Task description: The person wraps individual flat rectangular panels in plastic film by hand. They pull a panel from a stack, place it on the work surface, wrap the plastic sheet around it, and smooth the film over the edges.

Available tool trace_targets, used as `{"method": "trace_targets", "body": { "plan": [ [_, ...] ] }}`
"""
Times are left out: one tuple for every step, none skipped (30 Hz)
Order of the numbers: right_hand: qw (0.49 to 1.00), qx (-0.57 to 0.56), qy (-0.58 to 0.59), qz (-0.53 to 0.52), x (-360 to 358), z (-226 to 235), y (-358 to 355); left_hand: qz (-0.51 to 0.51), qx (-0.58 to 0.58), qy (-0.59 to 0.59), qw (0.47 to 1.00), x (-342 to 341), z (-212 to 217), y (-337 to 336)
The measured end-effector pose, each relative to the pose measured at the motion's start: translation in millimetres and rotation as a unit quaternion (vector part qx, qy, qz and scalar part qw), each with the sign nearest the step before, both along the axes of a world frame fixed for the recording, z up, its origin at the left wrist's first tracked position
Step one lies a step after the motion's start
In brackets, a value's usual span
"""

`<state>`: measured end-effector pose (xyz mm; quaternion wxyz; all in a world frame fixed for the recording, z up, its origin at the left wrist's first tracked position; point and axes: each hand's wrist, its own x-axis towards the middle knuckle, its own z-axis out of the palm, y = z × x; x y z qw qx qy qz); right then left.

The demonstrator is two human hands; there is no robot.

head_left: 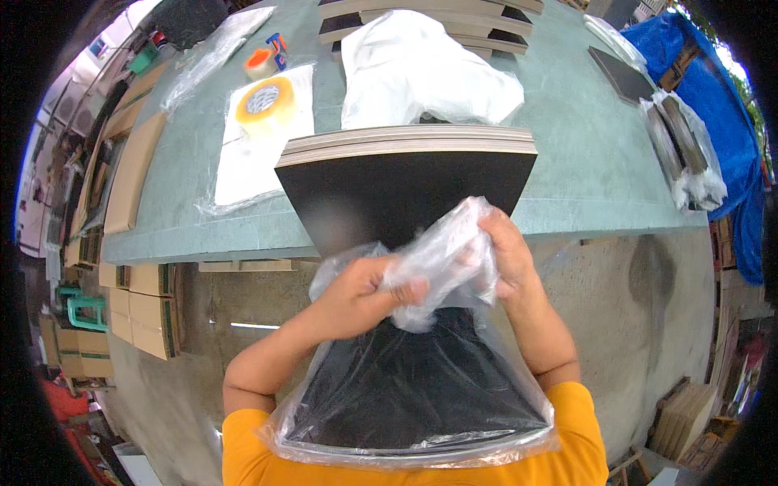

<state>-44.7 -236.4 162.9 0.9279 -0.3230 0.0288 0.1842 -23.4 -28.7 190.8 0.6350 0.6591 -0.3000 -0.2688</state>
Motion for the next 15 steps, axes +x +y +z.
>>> {"method": "trace_targets", "body": {
  "plan": [
    [0.997, -0.039, 0.066, -0.009, -11, 8, 11, 0.038, -0.014, 0.124, 0.991, 2, -3, -1],
    [0.982, -0.102, -0.102, 0.126, -11, -23, 2, 0.075, -0.027, 0.246, 0.966, 4, -4, -2],
    [0.967, -0.125, -0.143, 0.172, -11, -20, 1, 0.149, -0.112, 0.315, 0.931, 4, 3, 0],
    [0.948, -0.148, -0.183, 0.216, -9, -15, 0, 0.102, -0.028, 0.096, 0.990, 5, 5, 4],
    [0.924, -0.170, -0.223, 0.259, -8, -6, -1, 0.046, 0.058, -0.128, 0.989, 6, 6, 11],
    [0.894, -0.193, -0.265, 0.306, -5, 5, 0, -0.051, 0.037, -0.069, 0.996, 11, 5, 16],
    [0.858, -0.220, -0.304, 0.350, -5, 17, -2, -0.148, 0.024, -0.003, 0.989, 18, 4, 20],
    [0.942, -0.017, -0.246, 0.227, -7, 28, -5, -0.187, 0.050, 0.031, 0.981, 23, 5, 23],
    [0.937, 0.106, -0.235, 0.235, -9, 29, -12, -0.233, 0.076, 0.067, 0.967, 27, 6, 25],
    [0.927, 0.132, -0.196, 0.290, -12, 23, -17, -0.278, 0.102, 0.103, 0.950, 32, 7, 29],
    [0.914, 0.151, -0.155, 0.342, -15, 18, -23, -0.255, -0.035, 0.060, 0.965, 37, 7, 33],
    [0.854, -0.010, -0.209, 0.476, -9, 12, -16, -0.267, -0.111, 0.037, 0.957, 37, 6, 36],
    [0.725, -0.142, -0.302, 0.603, 0, 8, -5, -0.269, -0.184, 0.012, 0.945, 34, 10, 40],
    [0.616, -0.371, -0.364, 0.592, -2, 15, 5, -0.303, -0.155, -0.028, 0.940, 29, 19, 40],
    [0.517, -0.561, -0.389, 0.517, -17, 14, 2, -0.341, -0.135, -0.070, 0.927, 25, 28, 39]
  ]
}}
